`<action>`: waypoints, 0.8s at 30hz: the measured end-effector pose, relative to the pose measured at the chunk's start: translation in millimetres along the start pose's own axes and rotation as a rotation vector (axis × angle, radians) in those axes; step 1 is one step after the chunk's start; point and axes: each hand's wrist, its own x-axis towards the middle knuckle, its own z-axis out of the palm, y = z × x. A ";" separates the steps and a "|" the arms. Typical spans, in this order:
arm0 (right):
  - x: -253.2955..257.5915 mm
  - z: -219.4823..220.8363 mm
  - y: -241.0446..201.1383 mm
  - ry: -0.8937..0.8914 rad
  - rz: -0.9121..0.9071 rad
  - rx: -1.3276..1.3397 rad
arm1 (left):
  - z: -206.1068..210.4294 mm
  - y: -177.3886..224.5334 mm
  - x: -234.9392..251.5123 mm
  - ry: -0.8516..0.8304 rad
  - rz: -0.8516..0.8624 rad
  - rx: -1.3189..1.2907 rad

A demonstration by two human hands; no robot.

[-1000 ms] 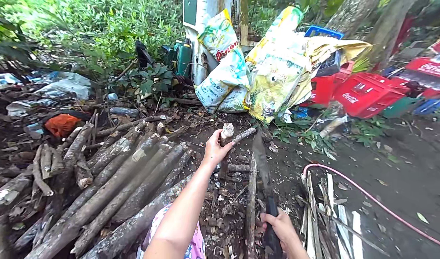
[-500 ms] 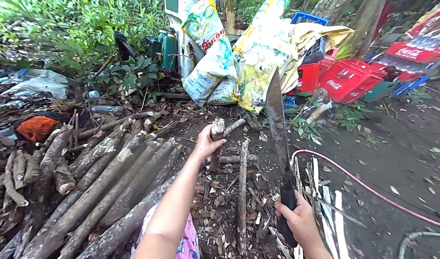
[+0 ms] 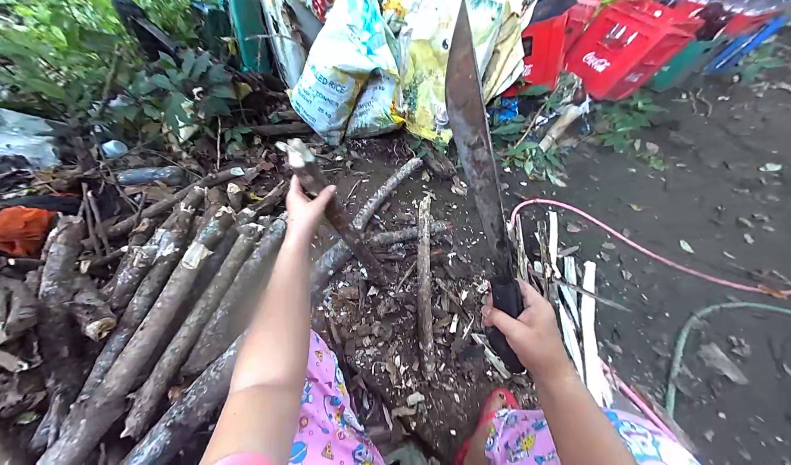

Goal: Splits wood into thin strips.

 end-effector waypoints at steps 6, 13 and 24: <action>2.0 4.2 -2.5 -0.008 0.131 0.057 | -29.9 -27.5 10.7 0.233 -0.080 -0.101; 8.5 9.5 -3.6 -0.004 0.177 0.093 | -5.7 -5.2 -0.3 0.102 0.042 -0.169; -1.5 9.5 -7.2 -0.053 0.051 -0.021 | 69.2 14.5 -26.3 -0.160 0.184 0.184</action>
